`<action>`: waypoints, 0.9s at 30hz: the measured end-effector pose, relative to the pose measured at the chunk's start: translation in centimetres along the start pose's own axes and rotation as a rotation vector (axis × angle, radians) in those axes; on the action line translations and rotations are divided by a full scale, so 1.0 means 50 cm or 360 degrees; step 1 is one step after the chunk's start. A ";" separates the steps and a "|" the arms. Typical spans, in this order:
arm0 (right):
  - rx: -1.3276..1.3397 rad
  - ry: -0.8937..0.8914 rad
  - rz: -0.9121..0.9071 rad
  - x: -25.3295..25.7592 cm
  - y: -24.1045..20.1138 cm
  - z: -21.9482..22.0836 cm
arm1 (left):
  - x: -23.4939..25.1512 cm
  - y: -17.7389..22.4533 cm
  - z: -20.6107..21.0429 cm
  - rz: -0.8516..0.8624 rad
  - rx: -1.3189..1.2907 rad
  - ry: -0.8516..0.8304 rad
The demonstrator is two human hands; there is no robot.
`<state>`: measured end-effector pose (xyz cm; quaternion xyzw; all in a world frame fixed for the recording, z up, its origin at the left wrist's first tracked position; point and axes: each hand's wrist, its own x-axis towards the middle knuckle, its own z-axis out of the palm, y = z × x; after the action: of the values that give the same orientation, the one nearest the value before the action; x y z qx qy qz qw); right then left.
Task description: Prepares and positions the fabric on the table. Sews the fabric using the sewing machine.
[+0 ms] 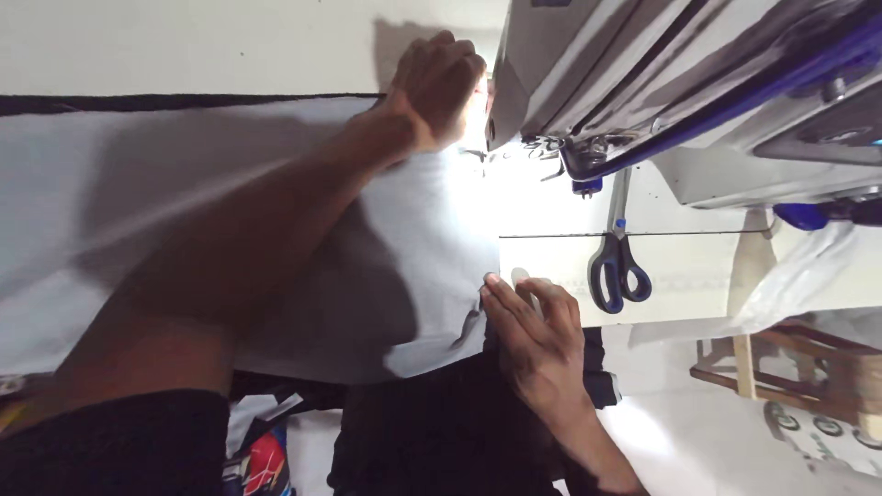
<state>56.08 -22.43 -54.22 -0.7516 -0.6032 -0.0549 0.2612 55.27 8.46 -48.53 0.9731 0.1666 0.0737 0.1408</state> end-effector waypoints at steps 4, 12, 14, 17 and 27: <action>-0.0053 -0.0023 -0.0007 0.016 0.002 0.003 | 0.016 -0.006 -0.009 -0.0045 -0.0004 -0.0060; -0.0090 -0.0046 0.0028 0.051 0.009 0.010 | 0.035 -0.013 -0.035 -0.0084 -0.0074 -0.0150; -0.0109 -0.0047 0.0041 0.061 0.009 0.012 | 0.030 -0.001 -0.058 -0.0119 -0.0098 -0.0216; -0.0124 -0.0064 0.0058 0.075 0.010 0.014 | 0.044 -0.016 -0.058 -0.0074 -0.0038 -0.0237; -0.0149 -0.0046 0.0065 0.116 0.028 0.028 | 0.172 -0.224 0.111 0.0745 0.0181 0.0729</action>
<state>58.62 -16.89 -53.55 -0.7759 -0.5882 -0.0667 0.2181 60.95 20.16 -56.33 0.9494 -0.0305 0.3116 0.0243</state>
